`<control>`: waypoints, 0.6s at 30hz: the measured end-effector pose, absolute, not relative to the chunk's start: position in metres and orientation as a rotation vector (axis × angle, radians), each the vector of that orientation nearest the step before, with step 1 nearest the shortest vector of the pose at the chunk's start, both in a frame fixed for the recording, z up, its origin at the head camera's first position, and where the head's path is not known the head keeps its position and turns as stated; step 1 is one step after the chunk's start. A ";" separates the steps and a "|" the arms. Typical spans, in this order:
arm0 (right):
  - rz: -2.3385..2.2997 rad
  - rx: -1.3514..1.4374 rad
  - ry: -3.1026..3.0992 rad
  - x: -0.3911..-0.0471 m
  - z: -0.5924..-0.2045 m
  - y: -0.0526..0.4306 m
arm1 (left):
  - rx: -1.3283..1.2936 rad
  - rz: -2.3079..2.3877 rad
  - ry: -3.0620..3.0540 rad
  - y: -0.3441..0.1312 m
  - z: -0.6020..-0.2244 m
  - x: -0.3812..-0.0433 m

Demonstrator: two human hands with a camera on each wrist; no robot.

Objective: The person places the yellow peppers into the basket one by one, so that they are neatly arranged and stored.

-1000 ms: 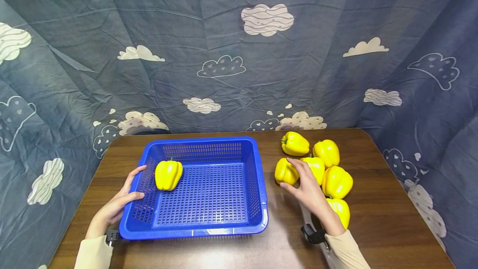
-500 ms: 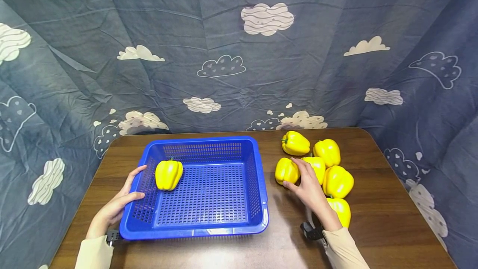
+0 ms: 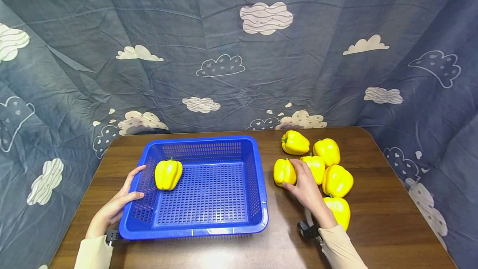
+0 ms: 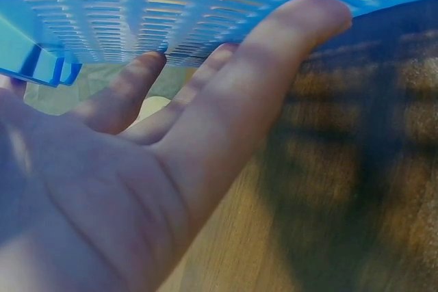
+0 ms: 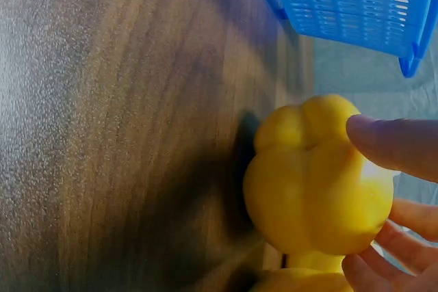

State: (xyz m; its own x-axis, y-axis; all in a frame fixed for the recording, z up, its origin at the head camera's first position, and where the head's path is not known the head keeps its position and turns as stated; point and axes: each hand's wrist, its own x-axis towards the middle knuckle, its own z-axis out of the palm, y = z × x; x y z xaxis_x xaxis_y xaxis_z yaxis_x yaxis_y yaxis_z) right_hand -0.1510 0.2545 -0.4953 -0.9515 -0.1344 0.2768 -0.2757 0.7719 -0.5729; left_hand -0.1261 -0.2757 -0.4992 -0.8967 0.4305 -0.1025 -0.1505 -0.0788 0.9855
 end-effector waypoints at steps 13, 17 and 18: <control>0.984 0.327 -2.762 -0.154 -0.500 0.254 | 0.295 2.032 1.818 -0.277 -0.500 -0.127; 0.988 0.306 -2.743 -0.152 -0.498 0.255 | 0.307 2.037 1.814 -0.276 -0.500 -0.127; 0.987 0.305 -2.734 -0.152 -0.497 0.255 | 0.308 2.036 1.812 -0.276 -0.500 -0.126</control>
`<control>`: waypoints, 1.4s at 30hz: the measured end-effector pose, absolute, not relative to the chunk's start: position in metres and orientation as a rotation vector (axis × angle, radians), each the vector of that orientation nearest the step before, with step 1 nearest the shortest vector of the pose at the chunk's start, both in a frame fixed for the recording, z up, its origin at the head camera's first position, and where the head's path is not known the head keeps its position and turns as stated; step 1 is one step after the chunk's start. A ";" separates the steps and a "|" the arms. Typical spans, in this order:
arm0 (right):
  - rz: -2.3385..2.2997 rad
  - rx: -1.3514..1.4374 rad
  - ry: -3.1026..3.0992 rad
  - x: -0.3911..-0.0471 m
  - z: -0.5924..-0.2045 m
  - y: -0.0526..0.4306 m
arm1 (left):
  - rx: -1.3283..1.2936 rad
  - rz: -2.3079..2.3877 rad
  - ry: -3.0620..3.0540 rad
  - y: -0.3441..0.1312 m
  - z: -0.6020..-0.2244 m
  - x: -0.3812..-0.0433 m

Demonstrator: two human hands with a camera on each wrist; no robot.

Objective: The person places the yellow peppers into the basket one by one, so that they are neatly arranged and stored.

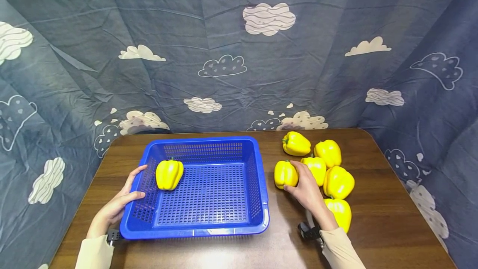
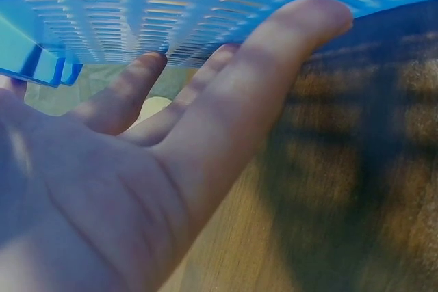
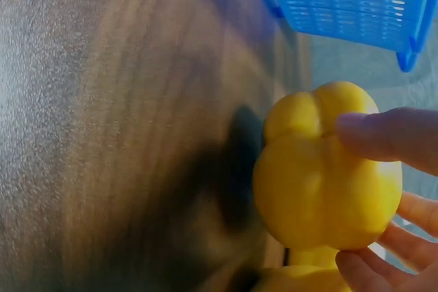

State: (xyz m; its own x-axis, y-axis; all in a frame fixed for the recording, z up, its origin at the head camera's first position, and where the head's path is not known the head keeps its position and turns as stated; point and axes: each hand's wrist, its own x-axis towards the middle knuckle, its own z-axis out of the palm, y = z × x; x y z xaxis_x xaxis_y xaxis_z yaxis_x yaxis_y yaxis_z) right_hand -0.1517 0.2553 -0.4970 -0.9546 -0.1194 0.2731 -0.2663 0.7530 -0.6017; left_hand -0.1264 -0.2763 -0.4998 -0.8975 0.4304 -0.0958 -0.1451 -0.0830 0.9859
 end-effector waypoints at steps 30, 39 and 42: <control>1.187 0.487 -2.553 -0.145 -0.406 0.218 | 0.313 2.044 1.811 -0.275 -0.499 -0.126; 1.291 0.555 -2.587 -0.148 -0.391 0.190 | 0.278 2.016 1.847 -0.275 -0.498 -0.127; 1.322 0.566 -2.594 -0.149 -0.387 0.181 | 0.275 2.010 1.849 -0.275 -0.498 -0.127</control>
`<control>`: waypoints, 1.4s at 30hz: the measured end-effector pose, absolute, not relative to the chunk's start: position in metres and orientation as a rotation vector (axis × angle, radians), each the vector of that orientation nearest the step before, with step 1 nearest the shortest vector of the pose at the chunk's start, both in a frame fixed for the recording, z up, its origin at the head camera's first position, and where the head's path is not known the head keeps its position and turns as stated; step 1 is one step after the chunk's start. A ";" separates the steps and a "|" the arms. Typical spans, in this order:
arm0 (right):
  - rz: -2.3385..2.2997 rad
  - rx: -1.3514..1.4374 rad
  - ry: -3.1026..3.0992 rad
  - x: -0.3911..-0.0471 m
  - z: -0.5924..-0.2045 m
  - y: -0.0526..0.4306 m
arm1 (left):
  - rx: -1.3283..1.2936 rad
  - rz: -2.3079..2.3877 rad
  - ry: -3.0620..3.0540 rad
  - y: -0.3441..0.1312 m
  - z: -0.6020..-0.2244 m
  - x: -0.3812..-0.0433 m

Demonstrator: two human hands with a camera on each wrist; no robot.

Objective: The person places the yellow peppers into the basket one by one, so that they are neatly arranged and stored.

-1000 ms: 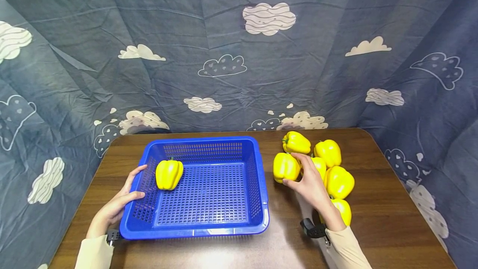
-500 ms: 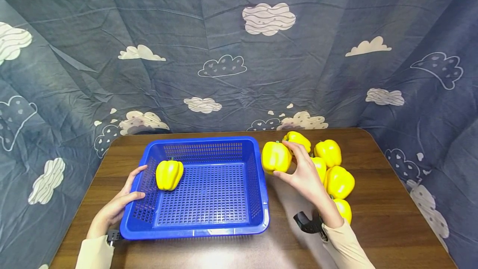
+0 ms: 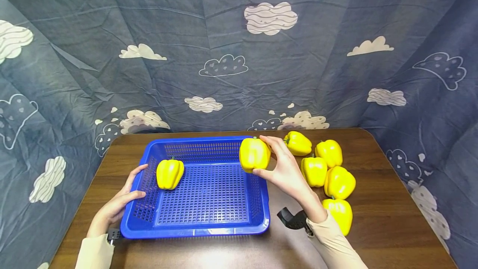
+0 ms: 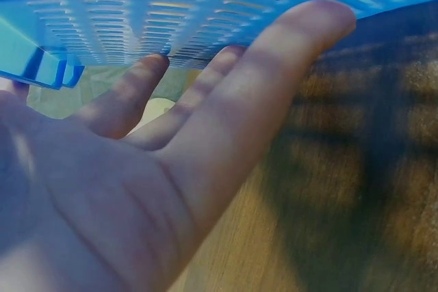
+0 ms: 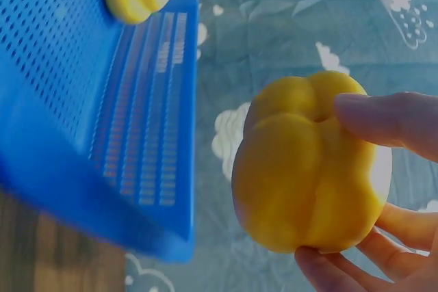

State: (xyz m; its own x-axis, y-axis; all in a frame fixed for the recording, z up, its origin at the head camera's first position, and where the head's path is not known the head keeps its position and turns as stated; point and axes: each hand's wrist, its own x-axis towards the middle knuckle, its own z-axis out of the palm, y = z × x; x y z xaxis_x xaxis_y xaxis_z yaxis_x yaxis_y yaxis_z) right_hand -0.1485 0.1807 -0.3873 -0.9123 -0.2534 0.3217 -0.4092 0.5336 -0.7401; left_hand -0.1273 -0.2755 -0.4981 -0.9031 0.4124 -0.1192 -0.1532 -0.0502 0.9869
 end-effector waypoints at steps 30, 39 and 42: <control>1.410 0.886 -2.509 -0.163 -0.393 0.071 | 0.298 2.032 1.847 -0.274 -0.498 -0.126; 1.529 0.900 -2.500 -0.171 -0.402 0.046 | 0.312 2.033 1.859 -0.275 -0.499 -0.126; 1.583 0.880 -2.510 -0.174 -0.405 0.040 | 0.310 2.030 1.861 -0.275 -0.499 -0.126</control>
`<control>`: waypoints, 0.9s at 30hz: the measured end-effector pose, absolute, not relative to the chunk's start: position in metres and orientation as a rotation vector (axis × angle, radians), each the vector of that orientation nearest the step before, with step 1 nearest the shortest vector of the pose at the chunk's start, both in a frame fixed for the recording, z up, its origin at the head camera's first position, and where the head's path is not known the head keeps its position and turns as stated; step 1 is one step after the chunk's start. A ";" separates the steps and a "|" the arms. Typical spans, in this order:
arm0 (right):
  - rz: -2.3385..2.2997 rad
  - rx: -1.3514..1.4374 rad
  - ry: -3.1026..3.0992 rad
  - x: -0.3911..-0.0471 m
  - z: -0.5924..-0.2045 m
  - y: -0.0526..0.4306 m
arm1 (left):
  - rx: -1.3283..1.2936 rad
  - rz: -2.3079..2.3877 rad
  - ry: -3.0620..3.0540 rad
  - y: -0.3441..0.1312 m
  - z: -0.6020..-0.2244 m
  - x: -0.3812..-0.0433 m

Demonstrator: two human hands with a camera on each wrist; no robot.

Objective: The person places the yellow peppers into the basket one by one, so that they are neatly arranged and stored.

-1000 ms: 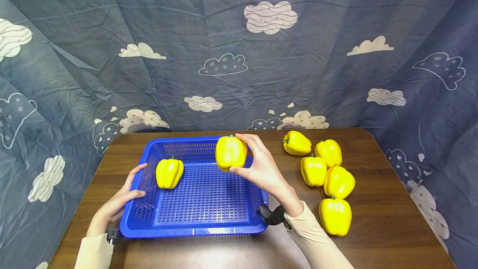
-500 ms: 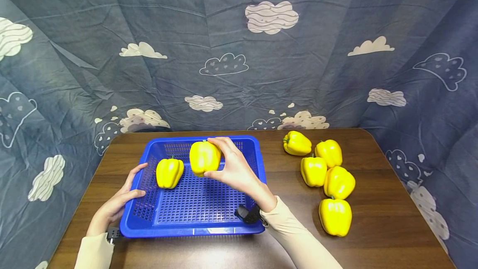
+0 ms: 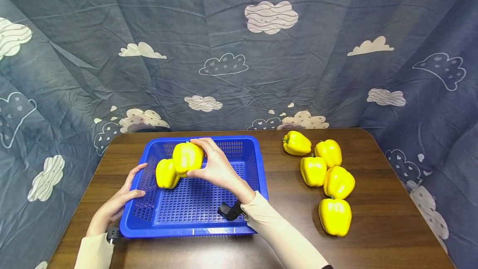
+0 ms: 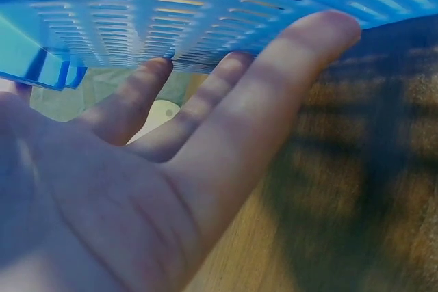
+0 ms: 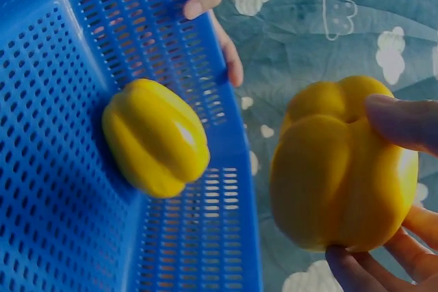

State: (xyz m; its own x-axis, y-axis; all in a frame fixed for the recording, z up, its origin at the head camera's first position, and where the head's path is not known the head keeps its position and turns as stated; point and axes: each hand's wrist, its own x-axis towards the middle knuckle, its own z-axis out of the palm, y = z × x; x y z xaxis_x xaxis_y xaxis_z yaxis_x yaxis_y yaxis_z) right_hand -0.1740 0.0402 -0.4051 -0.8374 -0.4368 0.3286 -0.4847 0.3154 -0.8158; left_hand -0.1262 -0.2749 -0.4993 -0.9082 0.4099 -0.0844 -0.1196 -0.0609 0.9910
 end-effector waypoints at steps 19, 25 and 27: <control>1.604 0.776 -2.592 -0.188 -0.433 0.023 | 0.270 2.010 1.881 -0.274 -0.498 -0.127; 1.509 0.781 -2.630 -0.190 -0.444 0.018 | 0.268 2.012 1.878 -0.274 -0.498 -0.127; 1.506 0.766 -2.629 -0.191 -0.448 0.017 | 0.264 2.009 1.876 -0.274 -0.498 -0.127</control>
